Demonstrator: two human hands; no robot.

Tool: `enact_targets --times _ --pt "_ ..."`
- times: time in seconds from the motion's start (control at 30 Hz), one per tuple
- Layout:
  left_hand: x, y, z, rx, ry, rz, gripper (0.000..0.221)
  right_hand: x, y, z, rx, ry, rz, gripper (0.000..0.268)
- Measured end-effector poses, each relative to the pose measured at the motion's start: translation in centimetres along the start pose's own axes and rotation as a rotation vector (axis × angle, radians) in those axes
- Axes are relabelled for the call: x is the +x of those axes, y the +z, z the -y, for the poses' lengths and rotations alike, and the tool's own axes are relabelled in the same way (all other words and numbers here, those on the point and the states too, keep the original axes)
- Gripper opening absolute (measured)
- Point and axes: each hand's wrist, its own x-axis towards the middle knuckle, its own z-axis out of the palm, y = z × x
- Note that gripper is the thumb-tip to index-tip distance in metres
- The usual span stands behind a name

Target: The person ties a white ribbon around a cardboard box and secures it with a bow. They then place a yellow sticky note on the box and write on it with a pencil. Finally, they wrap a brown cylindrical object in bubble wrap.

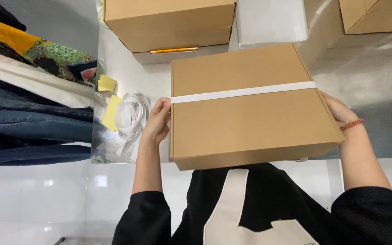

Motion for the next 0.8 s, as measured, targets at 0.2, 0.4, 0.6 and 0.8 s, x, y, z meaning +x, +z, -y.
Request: enact_targets --times 0.2,0.4,0.6,0.8 --pt "-1.4 1.7 -3.9 0.052 -0.069 0.032 0.012 -3.6 1.5 3.1 0.146 -0.116 -0.049 0.014" --pt "2.7 2.8 -3.4 -0.218 -0.032 -0.138 0.032 1.5 -2.5 3.1 0.670 -0.134 0.121 0.018" --pt "6.2 3.3 -3.1 -0.273 0.099 -0.127 0.020 5.0 -1.6 6.0 0.915 -0.033 -0.051 0.013" --pt "6.7 3.5 -3.2 -0.281 0.110 -0.203 0.014 5.0 -1.2 6.9 0.867 0.013 -0.066 0.004"
